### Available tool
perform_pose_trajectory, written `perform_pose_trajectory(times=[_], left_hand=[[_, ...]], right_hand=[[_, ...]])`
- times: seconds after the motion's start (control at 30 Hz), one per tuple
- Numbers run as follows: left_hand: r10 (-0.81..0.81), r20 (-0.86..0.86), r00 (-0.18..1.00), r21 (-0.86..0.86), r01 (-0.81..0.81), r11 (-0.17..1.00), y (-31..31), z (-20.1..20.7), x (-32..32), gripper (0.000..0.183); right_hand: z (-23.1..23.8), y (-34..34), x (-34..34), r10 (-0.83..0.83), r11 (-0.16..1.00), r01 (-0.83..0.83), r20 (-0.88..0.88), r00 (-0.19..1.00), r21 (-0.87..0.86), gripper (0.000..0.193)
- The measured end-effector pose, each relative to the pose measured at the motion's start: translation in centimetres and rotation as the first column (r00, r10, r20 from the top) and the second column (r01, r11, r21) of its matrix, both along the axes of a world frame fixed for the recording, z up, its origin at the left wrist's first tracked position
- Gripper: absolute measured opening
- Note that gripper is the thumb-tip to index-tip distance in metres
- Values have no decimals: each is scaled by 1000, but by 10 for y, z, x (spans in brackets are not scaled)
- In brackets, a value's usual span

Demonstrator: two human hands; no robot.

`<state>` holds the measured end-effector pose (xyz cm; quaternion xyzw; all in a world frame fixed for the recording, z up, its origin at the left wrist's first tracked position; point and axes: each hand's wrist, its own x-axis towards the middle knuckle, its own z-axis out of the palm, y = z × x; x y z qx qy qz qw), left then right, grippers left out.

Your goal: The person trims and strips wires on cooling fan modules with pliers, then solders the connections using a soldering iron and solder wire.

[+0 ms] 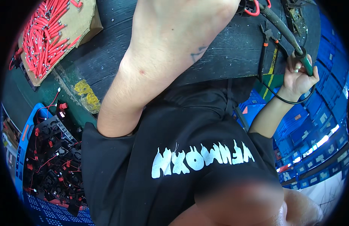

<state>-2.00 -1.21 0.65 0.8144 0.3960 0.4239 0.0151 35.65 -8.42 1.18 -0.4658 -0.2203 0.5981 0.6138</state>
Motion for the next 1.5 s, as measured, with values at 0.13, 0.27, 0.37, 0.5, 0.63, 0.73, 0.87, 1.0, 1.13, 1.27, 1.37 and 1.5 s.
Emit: perform_pose_trajectory(times=[0.13,0.27,0.37,0.5,0.63,0.73,0.87,1.0,1.13,1.27,1.37,1.5], left_hand=[[10,-28,1000,-16,-10,1000,1,0,2,10],[18,-40,999,-39,-20,999,-3,7,3,11],[19,-58,998,-86,-24,996,-6,18,4,11],[2,141,990,-42,4,999,-5,9,3,12],[21,34,999,-51,-20,999,-4,14,5,11],[24,52,998,-7,-24,1000,1,0,4,11],[17,-47,999,-59,-19,998,-3,10,2,11],[1,142,990,-40,4,999,-2,2,3,11],[42,5,999,100,-42,994,2,-5,4,10],[41,-18,999,-17,-42,999,-2,5,3,10],[33,-57,998,-52,-36,998,-3,7,2,9],[22,-30,999,-68,-24,997,-3,8,2,8]], right_hand=[[-1,0,2,2,1000,-2,6,1000,1,59],[0,1,1,22,1000,-22,-4,1000,11,59],[2,3,0,45,999,-45,-15,999,14,59],[3,7,1,40,999,-40,12,999,19,59],[4,8,3,22,1000,-22,42,999,14,58],[3,6,3,11,1000,-12,33,999,10,58],[3,5,0,-14,1000,13,22,1000,6,57],[1,6,-1,-17,1000,17,-16,1000,24,57],[2,7,0,-28,1000,28,3,1000,15,57],[3,8,2,-9,1000,9,-1,1000,17,57],[4,8,5,-12,1000,12,-9,1000,9,58],[4,8,6,-5,1000,5,-2,1000,10,58]])
